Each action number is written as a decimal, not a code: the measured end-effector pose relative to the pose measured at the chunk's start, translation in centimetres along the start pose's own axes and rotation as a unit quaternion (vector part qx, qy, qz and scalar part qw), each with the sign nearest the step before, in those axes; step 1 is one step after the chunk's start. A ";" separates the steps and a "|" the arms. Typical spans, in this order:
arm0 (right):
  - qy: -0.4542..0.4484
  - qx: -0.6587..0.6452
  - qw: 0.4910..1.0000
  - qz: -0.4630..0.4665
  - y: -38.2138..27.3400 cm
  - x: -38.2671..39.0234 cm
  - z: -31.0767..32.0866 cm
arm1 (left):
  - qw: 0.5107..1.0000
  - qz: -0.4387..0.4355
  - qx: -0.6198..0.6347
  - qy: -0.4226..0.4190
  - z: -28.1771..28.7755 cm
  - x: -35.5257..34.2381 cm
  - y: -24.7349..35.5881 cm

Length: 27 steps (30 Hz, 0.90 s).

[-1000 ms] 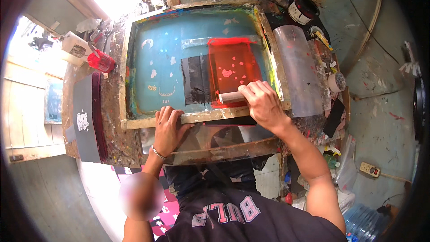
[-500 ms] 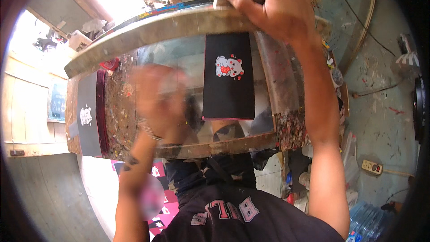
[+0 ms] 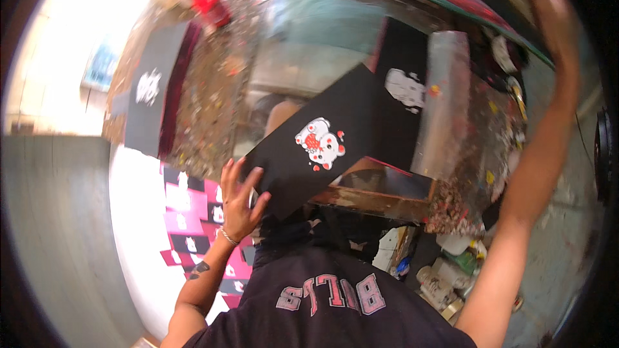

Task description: The person performs screen printing on rectangular cards using a squeegee to apply red ink through a mesh screen. They repeatedly place cards under the screen, pull ink across, and stack the printed cards on the floor.

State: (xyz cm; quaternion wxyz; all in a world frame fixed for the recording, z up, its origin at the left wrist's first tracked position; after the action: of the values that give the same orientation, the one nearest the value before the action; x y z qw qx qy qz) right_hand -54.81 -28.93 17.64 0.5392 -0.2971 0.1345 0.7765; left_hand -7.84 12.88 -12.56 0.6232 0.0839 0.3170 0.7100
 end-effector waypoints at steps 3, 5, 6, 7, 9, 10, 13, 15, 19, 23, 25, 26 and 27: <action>0.048 0.005 0.997 0.057 -1.4 4.0 -0.8 | 0.901 0.381 0.150 0.141 -0.2 5.4 -2.1; 0.075 -0.032 0.992 0.091 -2.8 8.7 -2.5 | 0.797 0.488 0.347 0.077 -2.2 6.2 -2.5; 0.072 -0.038 0.991 0.101 -4.9 11.5 -2.1 | 0.830 0.424 0.338 0.133 -3.1 5.7 -2.7; 0.057 -0.065 0.991 0.103 -5.7 14.9 -4.3 | 0.801 0.464 0.378 0.035 -1.3 5.0 -1.7; 0.021 -0.095 0.989 0.114 -9.6 20.2 -5.9 | 0.827 0.390 0.397 0.080 -6.3 7.6 -4.7; 0.003 -0.101 0.988 0.120 -10.8 22.8 -6.6 | 0.779 0.420 0.463 0.043 -5.6 7.9 -4.3; -0.025 -0.103 0.986 0.131 -13.7 27.7 -7.5 | 0.768 0.403 0.496 0.045 -1.0 9.1 -5.4; -0.039 -0.109 0.980 0.162 -15.7 27.1 -8.9 | 0.797 0.430 0.423 0.047 3.4 13.9 -8.2; 0.001 -0.071 0.986 0.150 -13.4 27.1 -8.1 | 0.754 0.543 0.355 0.105 6.7 26.4 -18.7; 0.045 -0.048 0.985 0.161 -11.4 22.3 -6.5 | 0.561 0.664 0.402 0.289 4.7 43.7 -24.3; 0.077 -0.033 0.983 0.162 -10.4 20.1 -4.6 | 0.459 0.697 0.391 0.388 5.1 46.6 -25.0; 0.092 -0.033 0.981 0.166 -10.2 18.3 -3.9 | 0.404 0.706 0.368 0.450 3.8 49.8 -26.2; 0.105 -0.036 0.978 0.175 -10.1 16.5 -3.4 | 0.345 0.710 0.342 0.510 2.0 54.0 -27.7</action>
State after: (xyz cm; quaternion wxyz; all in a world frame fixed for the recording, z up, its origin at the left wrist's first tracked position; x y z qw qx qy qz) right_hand -48.42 -14.33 6.05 0.3668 -0.3680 0.2116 0.8278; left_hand 4.97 64.84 -41.21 -0.4797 0.1048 0.6101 0.6219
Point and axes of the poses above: each hand's wrist, its own x-axis away from the middle knuckle, its own z-axis out of the back of the hand, y = z × x, the point moved 3 cm from there along -x, towards the middle knuckle, and after that the axes turned 7 degrees about y, right-handed, at the moved point
